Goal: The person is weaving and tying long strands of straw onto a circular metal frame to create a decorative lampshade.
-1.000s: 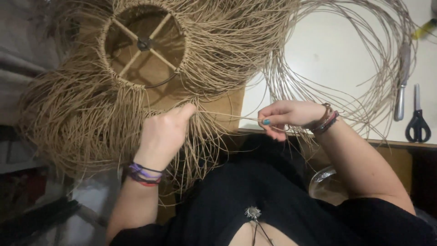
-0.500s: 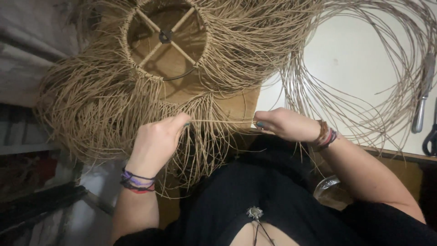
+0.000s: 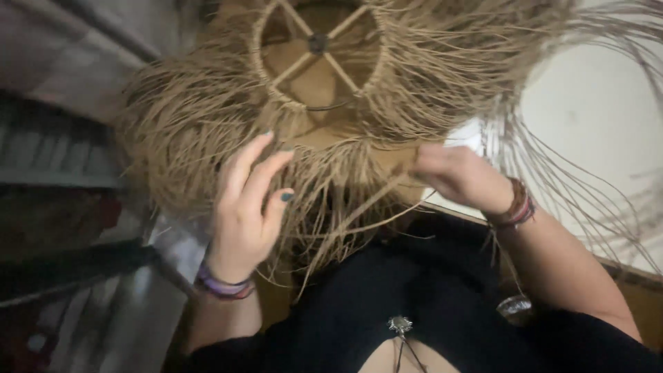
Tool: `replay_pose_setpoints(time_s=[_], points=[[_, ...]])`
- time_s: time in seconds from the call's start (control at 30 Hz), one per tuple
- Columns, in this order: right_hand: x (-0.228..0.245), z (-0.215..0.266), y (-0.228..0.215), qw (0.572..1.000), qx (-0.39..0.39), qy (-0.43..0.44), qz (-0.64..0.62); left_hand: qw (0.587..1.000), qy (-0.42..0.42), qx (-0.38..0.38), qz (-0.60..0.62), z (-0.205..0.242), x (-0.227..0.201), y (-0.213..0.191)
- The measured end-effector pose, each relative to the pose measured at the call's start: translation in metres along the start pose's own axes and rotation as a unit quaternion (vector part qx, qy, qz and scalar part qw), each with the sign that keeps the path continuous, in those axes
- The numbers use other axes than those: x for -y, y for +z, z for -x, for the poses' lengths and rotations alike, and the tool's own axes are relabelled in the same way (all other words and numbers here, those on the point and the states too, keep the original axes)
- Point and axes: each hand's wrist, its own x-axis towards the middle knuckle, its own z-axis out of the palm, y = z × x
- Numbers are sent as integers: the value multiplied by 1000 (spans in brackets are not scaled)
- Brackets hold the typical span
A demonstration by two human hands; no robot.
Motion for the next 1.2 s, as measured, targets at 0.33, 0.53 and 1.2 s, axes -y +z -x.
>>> replay_pose_setpoints(time_s=[0.33,0.53,1.2], points=[[-68,-148,63,971,-94,131,176,997,-68,31,-1,-7,69,143],[-69,-162,71,905,-15,184,383,531,-379,-118,748,-40,63,165],[-16,-82,59,993,-86,80,-23,994,68,-84,-15,-59,50,153]])
